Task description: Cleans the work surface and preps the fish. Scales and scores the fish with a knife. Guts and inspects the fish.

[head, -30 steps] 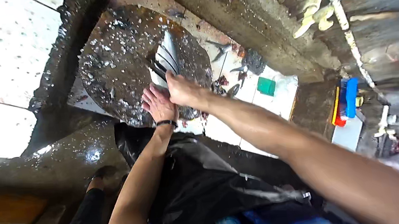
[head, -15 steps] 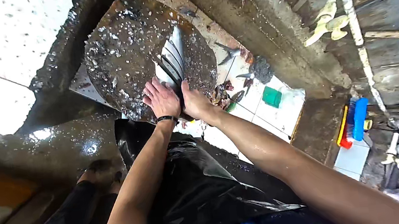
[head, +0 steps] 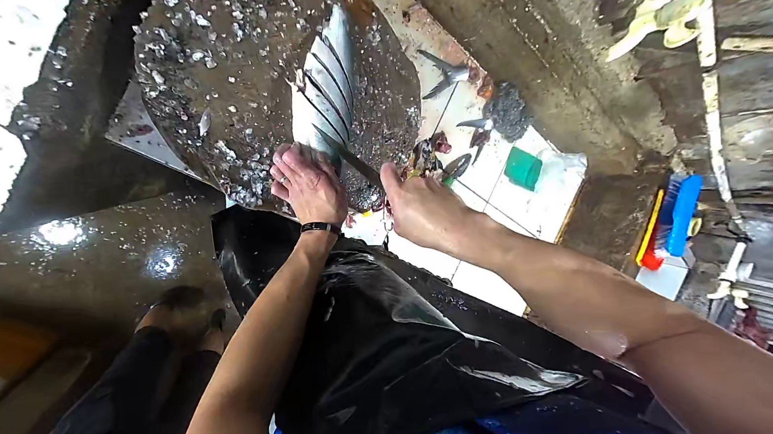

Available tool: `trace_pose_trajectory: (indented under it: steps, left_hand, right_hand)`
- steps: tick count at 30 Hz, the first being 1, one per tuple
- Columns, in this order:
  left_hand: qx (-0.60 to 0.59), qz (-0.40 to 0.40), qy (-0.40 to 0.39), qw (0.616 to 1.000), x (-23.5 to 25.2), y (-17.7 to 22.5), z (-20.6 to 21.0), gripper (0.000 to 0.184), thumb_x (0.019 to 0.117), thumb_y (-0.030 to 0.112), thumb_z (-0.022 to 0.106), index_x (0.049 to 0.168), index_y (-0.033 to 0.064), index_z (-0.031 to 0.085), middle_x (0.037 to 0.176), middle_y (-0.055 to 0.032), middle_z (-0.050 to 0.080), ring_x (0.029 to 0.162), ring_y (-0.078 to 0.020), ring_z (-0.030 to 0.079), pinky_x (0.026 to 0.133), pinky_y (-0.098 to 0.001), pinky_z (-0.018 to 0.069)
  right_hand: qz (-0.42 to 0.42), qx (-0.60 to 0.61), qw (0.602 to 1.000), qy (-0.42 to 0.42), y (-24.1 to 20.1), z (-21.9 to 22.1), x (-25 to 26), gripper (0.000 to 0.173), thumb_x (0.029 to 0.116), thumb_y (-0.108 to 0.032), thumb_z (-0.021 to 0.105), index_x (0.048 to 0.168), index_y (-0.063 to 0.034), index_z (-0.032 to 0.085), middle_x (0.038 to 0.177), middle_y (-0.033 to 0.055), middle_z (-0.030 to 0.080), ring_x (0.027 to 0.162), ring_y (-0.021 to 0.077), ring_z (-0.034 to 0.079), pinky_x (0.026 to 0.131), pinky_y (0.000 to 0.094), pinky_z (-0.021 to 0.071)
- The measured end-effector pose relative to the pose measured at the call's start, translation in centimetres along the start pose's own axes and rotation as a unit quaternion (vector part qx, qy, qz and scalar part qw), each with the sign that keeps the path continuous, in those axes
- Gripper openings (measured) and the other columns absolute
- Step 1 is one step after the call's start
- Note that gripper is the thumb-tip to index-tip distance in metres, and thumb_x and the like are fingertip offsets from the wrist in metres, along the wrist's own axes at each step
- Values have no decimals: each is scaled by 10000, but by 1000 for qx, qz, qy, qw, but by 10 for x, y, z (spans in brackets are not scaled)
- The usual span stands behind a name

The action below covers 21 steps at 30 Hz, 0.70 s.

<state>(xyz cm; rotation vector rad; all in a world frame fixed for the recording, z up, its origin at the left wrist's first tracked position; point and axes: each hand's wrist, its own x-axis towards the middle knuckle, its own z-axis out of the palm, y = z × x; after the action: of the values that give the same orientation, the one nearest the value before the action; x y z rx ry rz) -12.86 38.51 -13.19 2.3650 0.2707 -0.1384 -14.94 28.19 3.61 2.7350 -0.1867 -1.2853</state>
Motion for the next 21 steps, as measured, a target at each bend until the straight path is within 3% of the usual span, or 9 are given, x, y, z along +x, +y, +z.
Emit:
trace_pose_trajectory:
  steps: [4, 7, 10, 11, 14, 16, 19, 21]
  left_hand:
    - [40, -5, -10, 999, 2, 2, 4, 414, 1066, 350, 383, 1343, 75, 519, 1464, -158, 507, 1335, -352, 486, 1070, -558, 363]
    - [60, -8, -47, 997, 4, 4, 0, 420, 1068, 324, 367, 1362, 62, 512, 1497, -167, 485, 1363, -352, 472, 1082, -559, 358]
    - [65, 7, -27, 997, 10, 4, 2, 421, 1064, 357, 362, 1347, 88, 519, 1452, -159, 509, 1349, -348, 471, 1090, -571, 341]
    - [63, 10, -14, 998, 6, 5, 5, 426, 1056, 358, 377, 1347, 86, 529, 1440, -165, 519, 1339, -356, 476, 1087, -572, 338]
    - [50, -11, 11, 999, 12, 9, 9, 394, 1021, 291, 422, 1364, 129, 529, 1406, -160, 533, 1321, -369, 480, 1057, -561, 368]
    - [39, -31, 11, 999, 12, 10, 9, 418, 989, 243, 445, 1394, 166, 515, 1394, -150, 527, 1323, -362, 471, 1056, -559, 370]
    - [32, -56, 16, 998, 11, 12, 6, 452, 998, 234, 450, 1448, 199, 480, 1442, -141, 504, 1348, -349, 459, 1063, -554, 373]
    - [2, -57, 36, 998, 11, 8, 6, 492, 967, 210, 475, 1458, 178, 465, 1470, -160, 489, 1377, -365, 442, 1078, -574, 361]
  right_hand:
    - [21, 12, 999, -27, -19, -12, 18, 656, 897, -162, 688, 1456, -76, 355, 929, 192, 682, 856, 419, 713, 673, 595, 573]
    - [-3, 82, 997, 9, -37, -5, 74, 733, 884, -156, 692, 1506, -63, 315, 1034, 225, 686, 920, 438, 712, 708, 628, 574]
    - [-37, 111, 993, 26, -30, -4, 100, 812, 859, -152, 703, 1544, -78, 273, 1029, 207, 682, 927, 415, 711, 716, 612, 581]
    - [-42, 108, 993, 13, -23, -4, 96, 774, 892, -158, 681, 1544, -84, 270, 1034, 200, 679, 937, 404, 711, 731, 604, 584]
    - [-47, 86, 995, -19, -8, -4, 75, 802, 849, -129, 723, 1526, -69, 297, 1009, 211, 674, 926, 413, 705, 743, 604, 580]
    - [-48, 65, 995, -50, 6, 3, 60, 733, 867, -136, 712, 1493, -82, 335, 1000, 206, 672, 914, 417, 704, 731, 606, 577]
    - [-48, 41, 994, -95, 21, 6, 42, 636, 899, -145, 697, 1446, -95, 377, 1064, 209, 659, 963, 419, 698, 745, 612, 581]
    - [-41, 40, 993, -100, 28, 12, 32, 643, 864, -134, 725, 1429, -98, 421, 1004, 188, 683, 895, 398, 712, 698, 602, 585]
